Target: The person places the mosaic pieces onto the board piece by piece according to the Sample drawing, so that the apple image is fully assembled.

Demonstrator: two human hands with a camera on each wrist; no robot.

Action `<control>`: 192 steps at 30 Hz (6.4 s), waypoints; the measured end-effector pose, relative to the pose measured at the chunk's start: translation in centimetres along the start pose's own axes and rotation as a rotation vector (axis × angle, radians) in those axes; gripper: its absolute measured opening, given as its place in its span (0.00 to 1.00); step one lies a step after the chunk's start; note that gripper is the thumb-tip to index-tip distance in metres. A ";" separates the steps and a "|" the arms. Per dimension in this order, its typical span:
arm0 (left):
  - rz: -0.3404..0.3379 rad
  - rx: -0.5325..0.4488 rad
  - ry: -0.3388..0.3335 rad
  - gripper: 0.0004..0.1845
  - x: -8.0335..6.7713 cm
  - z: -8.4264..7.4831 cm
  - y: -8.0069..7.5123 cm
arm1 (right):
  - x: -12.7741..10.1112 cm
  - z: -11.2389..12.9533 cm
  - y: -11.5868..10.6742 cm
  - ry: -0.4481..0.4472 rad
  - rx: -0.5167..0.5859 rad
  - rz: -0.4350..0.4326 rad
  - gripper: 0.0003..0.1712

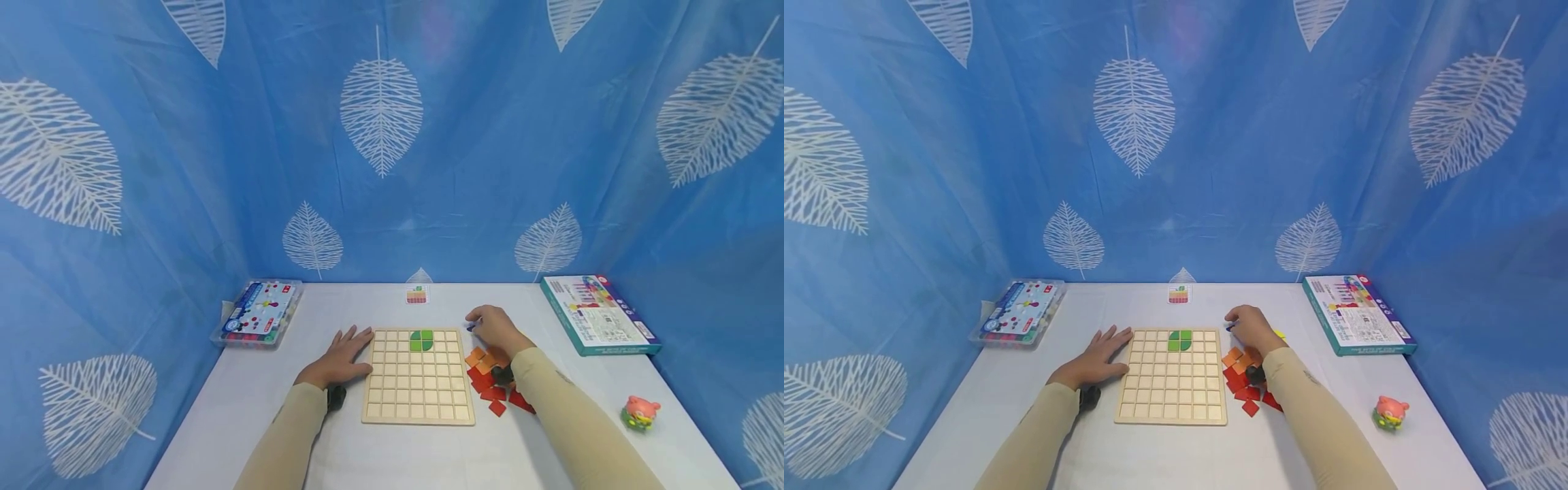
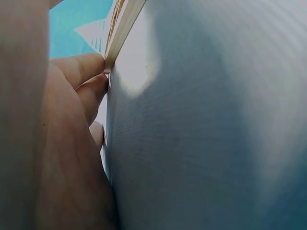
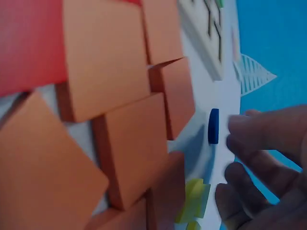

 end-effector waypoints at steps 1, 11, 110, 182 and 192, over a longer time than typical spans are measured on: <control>-0.003 -0.002 0.000 0.43 0.0 0.0 0.0 | 0.0 0.1 0.2 -0.011 -0.030 0.014 0.16; -0.008 -0.012 0.028 0.43 0.1 -0.1 0.1 | 0.2 0.5 0.4 -0.003 -0.182 0.025 0.16; -0.005 0.018 0.018 0.43 0.1 -0.2 0.0 | -0.4 12.7 10.5 -0.322 -0.057 0.064 0.10; -0.014 0.004 0.008 0.44 0.1 -0.1 -0.1 | -2.6 -3.5 -2.6 0.078 -0.041 -0.003 0.06; -0.005 0.008 0.010 0.44 0.0 -0.1 0.1 | -2.9 -3.5 -2.1 0.095 -0.081 -0.031 0.03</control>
Point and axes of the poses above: each hand's wrist, its own x-axis towards the middle knuckle, its own y-axis out of the palm, z = x × y, the point moved 8 cm from there along x, towards the middle knuckle, and after that the axes turned 1 degree about x, right-handed, at the moved point
